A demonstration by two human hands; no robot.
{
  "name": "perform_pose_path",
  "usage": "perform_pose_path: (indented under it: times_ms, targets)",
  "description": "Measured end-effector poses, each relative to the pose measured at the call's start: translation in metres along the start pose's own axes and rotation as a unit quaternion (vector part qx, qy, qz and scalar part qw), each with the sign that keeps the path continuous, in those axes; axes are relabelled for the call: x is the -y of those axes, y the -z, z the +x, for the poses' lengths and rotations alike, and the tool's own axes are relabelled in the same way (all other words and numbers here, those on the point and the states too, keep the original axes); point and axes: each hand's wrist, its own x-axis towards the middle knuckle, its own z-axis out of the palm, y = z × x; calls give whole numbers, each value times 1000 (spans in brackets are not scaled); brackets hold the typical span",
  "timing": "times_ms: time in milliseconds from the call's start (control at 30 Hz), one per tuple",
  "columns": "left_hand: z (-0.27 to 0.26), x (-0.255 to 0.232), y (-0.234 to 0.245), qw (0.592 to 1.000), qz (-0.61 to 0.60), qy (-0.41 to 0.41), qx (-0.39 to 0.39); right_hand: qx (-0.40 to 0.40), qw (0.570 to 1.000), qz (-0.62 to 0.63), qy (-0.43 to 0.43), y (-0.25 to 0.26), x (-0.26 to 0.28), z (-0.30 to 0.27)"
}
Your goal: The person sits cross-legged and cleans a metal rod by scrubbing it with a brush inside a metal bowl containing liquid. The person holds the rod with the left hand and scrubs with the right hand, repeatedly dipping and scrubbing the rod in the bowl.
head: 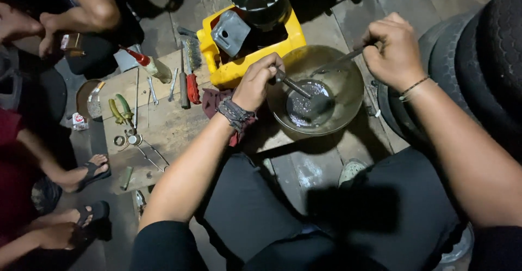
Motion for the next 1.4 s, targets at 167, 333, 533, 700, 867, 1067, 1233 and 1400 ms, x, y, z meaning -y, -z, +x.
perform_pose_path:
  times_ms: [167, 333, 533, 700, 867, 1067, 1233, 1400]
  targets:
    - [4, 3, 1, 1000, 16, -15, -4, 35, 996, -8, 79, -6, 31, 5]
    - [0, -22, 13, 998, 9, -54, -15, 79, 979, -165, 92, -8, -16, -2]
    - [-5, -16, 24, 993, 54, -87, -65, 221, 873, -405, 157, -16, 38, -1]
    - [-2, -16, 21, 983, 139, -96, -71, 335, 803, -449, 205, -71, 34, -2]
    - [-8, -23, 25, 987, 118, -93, -62, 342, 784, -478, 201, -101, 7, -16]
    - [-12, -14, 31, 990, 83, -86, -70, 345, 771, -490, 214, -93, 22, -11]
    - [-14, -12, 36, 991, 55, -91, -83, 433, 760, -466, 133, -62, 49, 6]
    - [-14, -17, 35, 993, 15, -87, -73, 299, 857, -407, 109, 4, 46, 5]
